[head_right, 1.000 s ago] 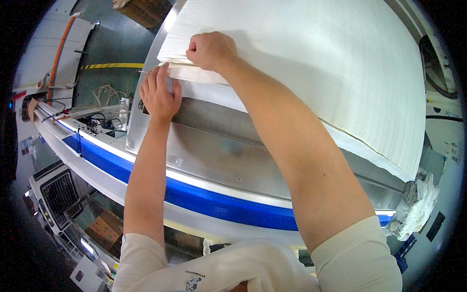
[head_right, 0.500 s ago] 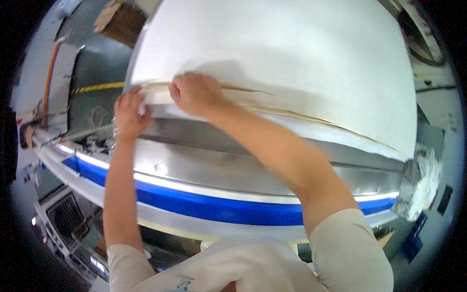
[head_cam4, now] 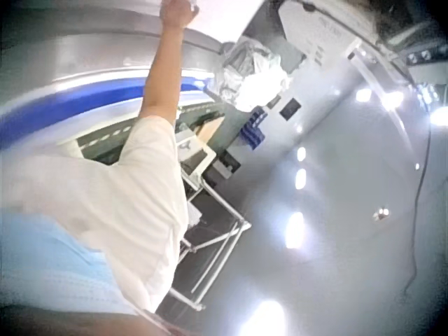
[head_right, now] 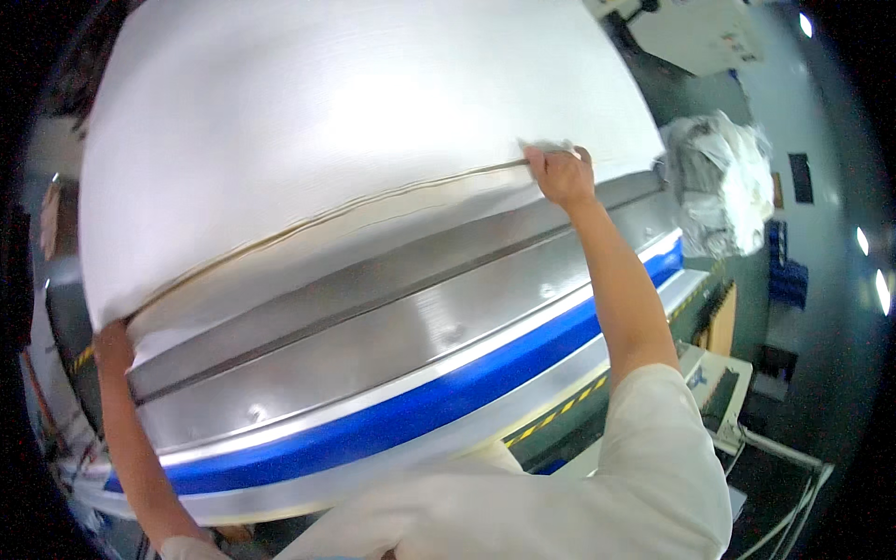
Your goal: The person repeatedly picks up large white paper sheets from a stack on a metal table and places them onto a blue conveyor belt. The person uses both hands to lift and position the sheets, ensuring they are aligned before moving to the next one.
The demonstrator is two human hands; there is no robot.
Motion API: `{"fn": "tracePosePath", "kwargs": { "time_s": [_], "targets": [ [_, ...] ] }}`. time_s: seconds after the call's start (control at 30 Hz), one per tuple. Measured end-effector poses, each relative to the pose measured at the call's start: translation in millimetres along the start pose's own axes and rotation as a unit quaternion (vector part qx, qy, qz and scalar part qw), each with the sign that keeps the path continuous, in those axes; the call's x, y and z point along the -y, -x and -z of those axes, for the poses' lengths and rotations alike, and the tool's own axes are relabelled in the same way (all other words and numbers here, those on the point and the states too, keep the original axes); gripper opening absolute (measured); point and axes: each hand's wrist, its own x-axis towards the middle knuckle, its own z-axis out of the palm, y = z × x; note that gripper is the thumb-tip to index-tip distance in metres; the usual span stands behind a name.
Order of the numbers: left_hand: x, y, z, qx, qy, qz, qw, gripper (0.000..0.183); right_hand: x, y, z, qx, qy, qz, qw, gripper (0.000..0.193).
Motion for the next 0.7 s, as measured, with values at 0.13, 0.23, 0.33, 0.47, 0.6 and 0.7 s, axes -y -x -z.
{"fn": "tracePosePath", "kwargs": {
  "time_s": [0.13,0.23,0.33,0.47,0.6,0.7],
  "targets": [
    [17,-3,-38,-0.025,0.070,0.054,0.996,0.024,-87,-29,-9,0.060,0.046,-0.044,0.996,0.061],
    [24,-3,-43,-0.012,0.163,0.105,0.981,0.025,-123,-37,-6,0.095,0.060,-0.076,0.991,0.066],
    [41,-11,-75,-0.032,0.356,0.190,0.915,0.029,-176,-36,-18,0.085,0.124,-0.058,0.987,0.060],
    [53,-20,-94,-0.001,0.191,0.094,0.977,0.032,-264,-38,-31,0.189,0.196,-0.005,0.962,0.033],
    [74,-4,-129,-0.017,0.140,0.064,0.988,0.031,-293,-54,-43,0.240,0.142,0.013,0.960,0.025],
    [100,33,-125,0.013,0.091,0.125,0.988,0.030,-271,-66,-67,0.231,0.167,-0.115,0.952,0.031]
  ]
}}
